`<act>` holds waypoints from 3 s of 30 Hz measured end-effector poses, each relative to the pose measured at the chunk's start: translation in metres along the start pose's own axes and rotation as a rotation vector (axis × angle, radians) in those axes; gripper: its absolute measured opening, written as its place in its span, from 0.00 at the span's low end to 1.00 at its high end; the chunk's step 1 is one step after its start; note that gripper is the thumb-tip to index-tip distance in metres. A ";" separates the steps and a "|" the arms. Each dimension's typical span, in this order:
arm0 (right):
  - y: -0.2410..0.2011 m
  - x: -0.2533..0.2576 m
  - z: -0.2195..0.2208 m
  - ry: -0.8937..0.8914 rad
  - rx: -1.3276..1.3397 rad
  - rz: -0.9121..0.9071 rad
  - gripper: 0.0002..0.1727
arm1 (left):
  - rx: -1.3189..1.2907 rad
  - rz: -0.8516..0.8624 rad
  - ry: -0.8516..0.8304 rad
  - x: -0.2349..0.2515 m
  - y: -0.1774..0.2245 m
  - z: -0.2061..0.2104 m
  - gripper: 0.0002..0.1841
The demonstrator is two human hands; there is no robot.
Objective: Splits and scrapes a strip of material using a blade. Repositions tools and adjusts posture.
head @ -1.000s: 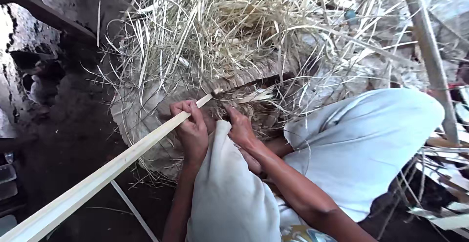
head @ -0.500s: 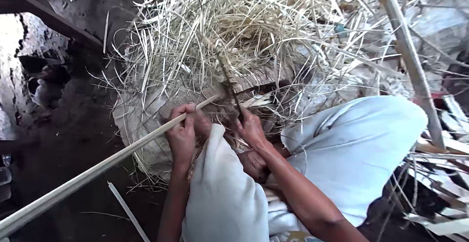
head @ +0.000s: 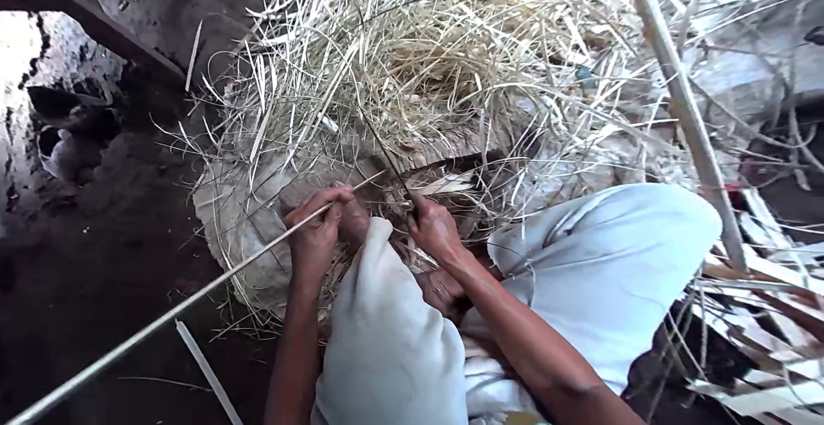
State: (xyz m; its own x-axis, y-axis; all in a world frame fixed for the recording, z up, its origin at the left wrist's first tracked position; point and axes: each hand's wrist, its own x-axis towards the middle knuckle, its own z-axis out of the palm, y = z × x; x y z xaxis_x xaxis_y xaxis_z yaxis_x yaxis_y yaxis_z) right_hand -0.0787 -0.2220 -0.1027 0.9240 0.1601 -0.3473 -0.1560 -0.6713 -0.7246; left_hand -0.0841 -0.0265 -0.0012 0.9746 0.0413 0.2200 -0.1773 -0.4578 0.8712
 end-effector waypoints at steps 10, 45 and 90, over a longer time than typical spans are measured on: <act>-0.009 -0.008 -0.005 -0.020 0.052 0.017 0.19 | 0.032 -0.074 0.024 0.003 0.007 0.001 0.06; 0.003 0.000 -0.008 -0.106 -0.011 0.014 0.23 | 0.019 -0.150 0.056 -0.003 0.017 0.007 0.09; -0.013 -0.006 0.010 0.043 0.080 -0.194 0.25 | -0.111 -0.059 0.379 0.001 -0.014 0.026 0.15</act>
State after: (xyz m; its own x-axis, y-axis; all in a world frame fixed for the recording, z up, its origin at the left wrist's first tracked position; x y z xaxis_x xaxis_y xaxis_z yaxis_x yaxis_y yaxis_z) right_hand -0.0860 -0.2072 -0.0976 0.9531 0.2488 -0.1721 0.0007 -0.5708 -0.8211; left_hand -0.0770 -0.0428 -0.0242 0.8679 0.3986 0.2966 -0.1566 -0.3472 0.9246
